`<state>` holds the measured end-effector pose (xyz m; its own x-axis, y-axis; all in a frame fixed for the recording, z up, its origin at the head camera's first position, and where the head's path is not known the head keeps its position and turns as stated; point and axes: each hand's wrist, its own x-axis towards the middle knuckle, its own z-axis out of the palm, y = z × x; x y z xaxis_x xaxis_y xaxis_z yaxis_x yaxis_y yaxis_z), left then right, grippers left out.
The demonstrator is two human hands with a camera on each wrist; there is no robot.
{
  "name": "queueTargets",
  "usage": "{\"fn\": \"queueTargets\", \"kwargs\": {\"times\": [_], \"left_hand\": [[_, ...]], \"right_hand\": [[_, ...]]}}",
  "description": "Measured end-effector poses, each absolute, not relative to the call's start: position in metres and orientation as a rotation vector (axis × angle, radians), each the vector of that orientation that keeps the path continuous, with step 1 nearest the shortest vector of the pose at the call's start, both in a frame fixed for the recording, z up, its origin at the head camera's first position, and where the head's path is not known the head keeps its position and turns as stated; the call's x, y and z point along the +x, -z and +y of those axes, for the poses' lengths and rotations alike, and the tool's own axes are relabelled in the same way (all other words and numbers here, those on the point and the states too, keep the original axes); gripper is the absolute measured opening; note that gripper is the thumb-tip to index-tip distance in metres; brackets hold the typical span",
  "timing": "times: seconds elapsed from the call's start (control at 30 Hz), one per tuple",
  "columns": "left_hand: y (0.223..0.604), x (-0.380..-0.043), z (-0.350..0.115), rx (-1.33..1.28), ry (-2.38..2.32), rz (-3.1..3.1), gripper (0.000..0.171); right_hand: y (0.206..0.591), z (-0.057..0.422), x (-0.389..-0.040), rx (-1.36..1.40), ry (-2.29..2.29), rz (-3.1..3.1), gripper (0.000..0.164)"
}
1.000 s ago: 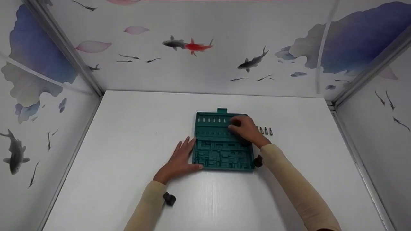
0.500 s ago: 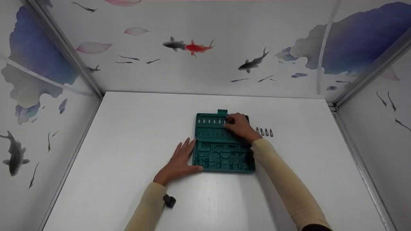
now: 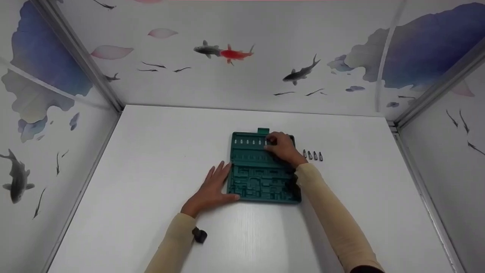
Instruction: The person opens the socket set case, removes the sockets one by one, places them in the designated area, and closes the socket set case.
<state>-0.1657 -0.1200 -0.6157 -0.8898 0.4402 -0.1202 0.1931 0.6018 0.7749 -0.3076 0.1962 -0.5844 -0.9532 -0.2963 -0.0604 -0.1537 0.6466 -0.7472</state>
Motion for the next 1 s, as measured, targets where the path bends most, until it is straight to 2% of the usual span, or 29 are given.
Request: {"fn": "queueTargets", "kwargs": {"times": [0.37,0.57,0.8,1.0], "left_hand": [[0.617,-0.165,-0.121,0.493,-1.18,2.532,0.12],[0.615,-0.167,-0.12,0.494,-1.171,2.535,0.118],[0.614,-0.167,-0.12,0.497,-1.172,2.532,0.12],[0.615,-0.166,-0.121,0.491,-1.169,2.525,0.122]], "right_hand": [[0.592,0.194,-0.305,-0.345,1.336,2.728,0.029],[0.591,0.19,-0.312,-0.151,1.525,2.713,0.016],[0.575,0.206,-0.303,-0.135,1.813,2.553,0.022],[0.566,0.235,-0.284,-0.151,1.824,2.598,0.026]]}}
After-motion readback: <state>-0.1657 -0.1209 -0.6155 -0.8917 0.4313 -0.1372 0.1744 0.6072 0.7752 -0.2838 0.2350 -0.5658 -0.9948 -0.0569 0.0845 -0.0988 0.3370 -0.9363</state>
